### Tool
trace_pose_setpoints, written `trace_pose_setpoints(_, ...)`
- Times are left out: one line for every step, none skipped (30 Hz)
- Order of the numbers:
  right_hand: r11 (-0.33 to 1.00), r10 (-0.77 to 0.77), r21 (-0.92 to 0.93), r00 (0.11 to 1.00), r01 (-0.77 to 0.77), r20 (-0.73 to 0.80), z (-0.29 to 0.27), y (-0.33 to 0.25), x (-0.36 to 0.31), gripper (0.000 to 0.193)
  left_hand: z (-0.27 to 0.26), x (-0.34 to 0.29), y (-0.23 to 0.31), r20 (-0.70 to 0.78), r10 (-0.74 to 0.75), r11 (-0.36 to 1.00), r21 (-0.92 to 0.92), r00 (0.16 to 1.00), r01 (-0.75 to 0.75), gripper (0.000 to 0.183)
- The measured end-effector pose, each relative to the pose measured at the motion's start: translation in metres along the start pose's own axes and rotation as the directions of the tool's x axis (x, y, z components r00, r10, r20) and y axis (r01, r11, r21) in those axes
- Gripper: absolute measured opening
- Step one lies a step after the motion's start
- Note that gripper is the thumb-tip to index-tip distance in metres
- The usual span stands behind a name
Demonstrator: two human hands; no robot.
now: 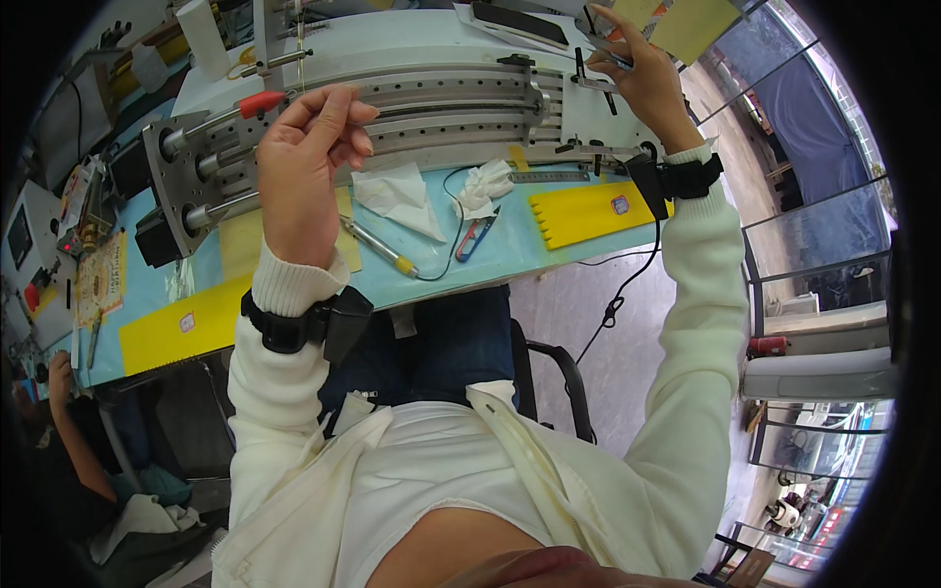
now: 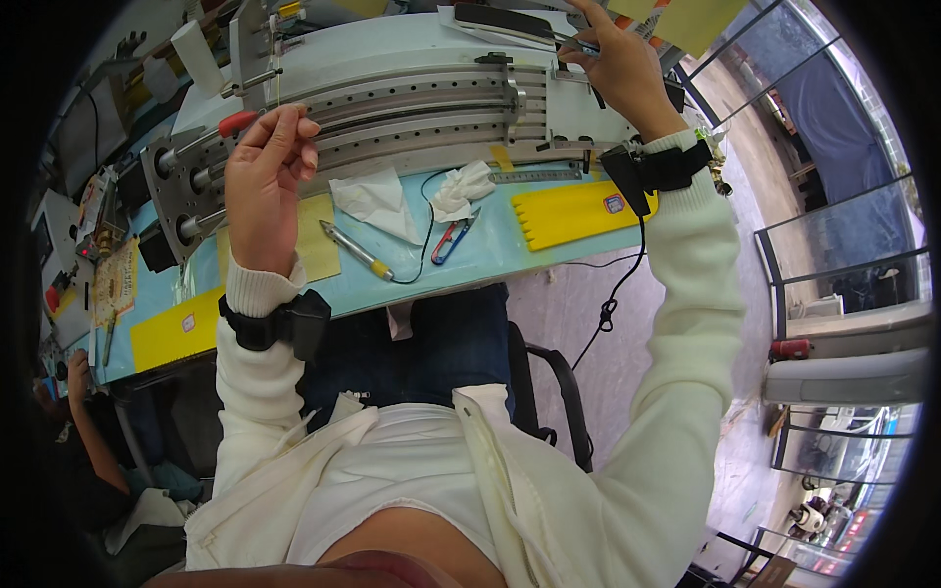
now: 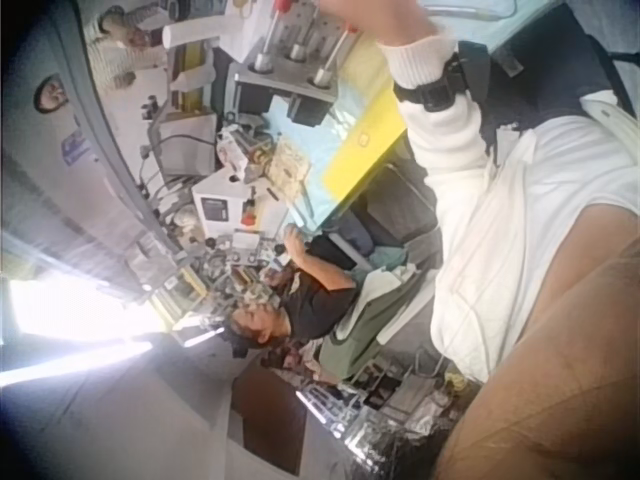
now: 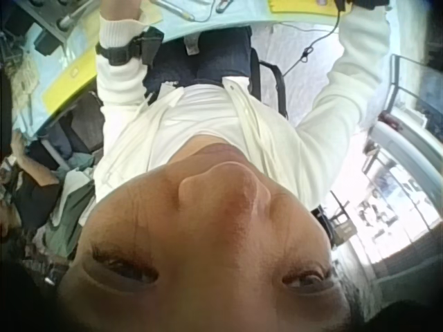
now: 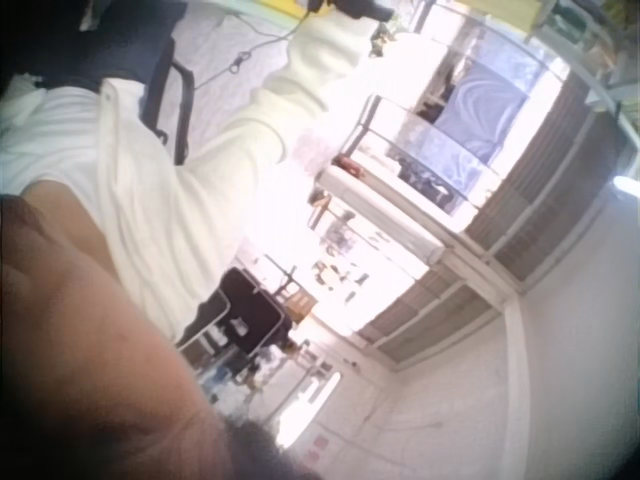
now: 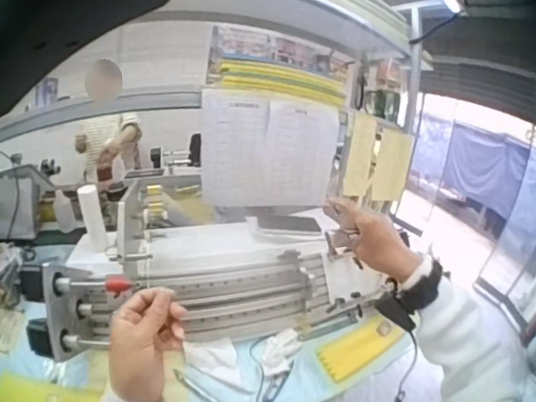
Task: The person uses pliers to strip and bend small wires, then inserts them into a fixture on a workbench. They repeatedly pick up wires, trim or shape them, and place them into the jig while seated at a bench with other workers nearby.
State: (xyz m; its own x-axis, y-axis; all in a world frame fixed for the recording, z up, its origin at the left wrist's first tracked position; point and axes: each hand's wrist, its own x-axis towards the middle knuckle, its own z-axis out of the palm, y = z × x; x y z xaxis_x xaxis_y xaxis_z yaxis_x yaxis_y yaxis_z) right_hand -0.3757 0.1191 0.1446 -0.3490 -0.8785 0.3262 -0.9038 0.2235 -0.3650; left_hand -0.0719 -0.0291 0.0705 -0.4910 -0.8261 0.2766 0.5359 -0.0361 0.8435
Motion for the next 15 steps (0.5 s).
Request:
trace_pose_setpoints(0.996,-0.090,-0.033,0.995,0.089,-0.032,-0.001,-0.007,0.001,0.069,-0.006,-0.001,0.002,0.005,0.007,1.000,0.002,1.000,-0.007,0.021)
trace_pose_setpoints(0.982,-0.184,-0.065,0.981,0.180,-0.059,0.001,-0.015,0.003,0.067,-0.011,-0.002,0.003,-0.013,0.004,1.000,0.013,1.000,-0.004,0.020)
trace_pose_setpoints(0.957,-0.281,-0.093,0.956,0.273,-0.084,0.004,-0.024,0.005,0.066,-0.016,-0.004,0.005,0.031,0.009,1.000,0.021,0.999,-0.009,0.020)
trace_pose_setpoints(0.923,-0.380,-0.115,0.919,0.368,-0.108,0.011,-0.035,0.007,0.065,-0.023,-0.007,0.007,0.050,0.002,0.999,0.043,0.999,-0.004,0.019)
trace_pose_setpoints(0.877,-0.478,-0.130,0.868,0.463,-0.132,0.021,-0.048,0.009,0.063,-0.031,-0.010,0.012,0.061,0.002,0.998,0.060,0.998,-0.006,0.018)
trace_pose_setpoints(0.833,-0.552,-0.153,0.817,0.532,-0.163,0.033,-0.061,0.012,0.062,-0.037,-0.013,0.016,0.100,-0.004,0.998,0.069,0.995,-0.002,0.018)
trace_pose_setpoints(0.816,-0.576,0.031,0.817,0.577,-0.029,0.045,-0.076,0.011,0.053,-0.042,-0.014,0.017,0.136,-0.005,0.997,0.072,0.991,-0.005,0.017)
trace_pose_setpoints(0.804,-0.587,0.195,0.803,0.562,0.103,0.057,-0.090,0.008,0.045,-0.047,-0.016,0.020,0.170,-0.006,0.998,0.066,0.985,-0.005,0.016)
trace_pose_setpoints(0.762,-0.622,0.346,0.767,0.547,0.159,0.067,-0.104,0.011,0.026,-0.051,-0.018,0.023,0.178,-0.007,0.996,0.083,0.984,-0.008,0.016)
trace_pose_setpoints(0.761,-0.594,0.446,0.781,0.470,0.190,0.078,-0.117,0.019,0.024,-0.055,-0.018,0.026,0.180,-0.012,0.996,0.084,0.984,-0.003,0.015)
trace_pose_setpoints(0.740,-0.576,0.545,0.789,0.393,0.213,0.087,-0.130,0.029,0.022,-0.058,-0.019,0.028,0.167,-0.006,0.994,0.110,0.986,-0.012,0.015)
trace_pose_setpoints(0.685,-0.584,0.650,0.783,0.331,0.216,0.096,-0.140,0.039,0.021,-0.060,-0.018,0.030,0.133,0.034,0.973,0.224,0.990,-0.064,0.014)
trace_pose_setpoints(0.633,-0.582,0.686,0.805,0.358,0.117,0.108,-0.151,0.049,0.018,-0.061,-0.015,0.030,0.100,0.074,0.937,0.333,0.992,-0.103,0.015)
trace_pose_setpoints(0.706,-0.519,0.584,0.854,0.400,0.044,0.119,-0.161,0.062,0.019,-0.061,-0.012,0.030,0.081,0.130,0.892,0.426,0.988,-0.152,0.016)
trace_pose_setpoints(0.746,-0.489,0.487,0.870,0.455,-0.063,0.129,-0.171,0.074,0.020,-0.058,-0.009,0.027,0.006,0.212,0.800,0.573,0.977,-0.177,0.015)
